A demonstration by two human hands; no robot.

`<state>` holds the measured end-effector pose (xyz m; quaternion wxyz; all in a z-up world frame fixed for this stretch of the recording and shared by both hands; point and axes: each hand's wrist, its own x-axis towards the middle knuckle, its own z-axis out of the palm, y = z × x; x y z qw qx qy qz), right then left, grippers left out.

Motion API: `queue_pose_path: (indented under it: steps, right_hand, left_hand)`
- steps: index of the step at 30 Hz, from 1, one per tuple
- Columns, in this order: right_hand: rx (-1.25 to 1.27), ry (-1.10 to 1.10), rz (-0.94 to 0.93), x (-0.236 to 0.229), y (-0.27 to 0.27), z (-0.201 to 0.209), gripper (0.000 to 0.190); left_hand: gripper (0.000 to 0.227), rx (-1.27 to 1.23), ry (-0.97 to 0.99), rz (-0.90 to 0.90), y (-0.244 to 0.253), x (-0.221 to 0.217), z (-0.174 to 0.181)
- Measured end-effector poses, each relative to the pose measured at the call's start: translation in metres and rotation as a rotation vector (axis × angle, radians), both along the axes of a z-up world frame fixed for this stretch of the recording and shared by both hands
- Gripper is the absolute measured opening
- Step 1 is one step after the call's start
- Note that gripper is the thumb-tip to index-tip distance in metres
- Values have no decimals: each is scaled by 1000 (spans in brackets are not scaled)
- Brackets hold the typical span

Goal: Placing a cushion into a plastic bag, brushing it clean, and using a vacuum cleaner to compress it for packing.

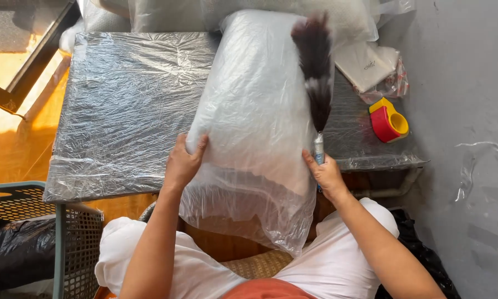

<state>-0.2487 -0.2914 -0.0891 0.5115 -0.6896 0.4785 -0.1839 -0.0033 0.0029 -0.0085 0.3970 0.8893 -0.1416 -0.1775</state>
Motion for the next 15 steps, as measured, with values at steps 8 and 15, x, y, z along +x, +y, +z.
queue_pose_path:
  steps: [8,15]
  right_hand:
    - [-71,-133,-45,16,-18,10,36]
    - [-283,-132,6,91,-41,-11,32]
  left_hand:
    - [71,59,85,-144,15,-51,31]
    - [68,-151,-3,66,-11,-28,6]
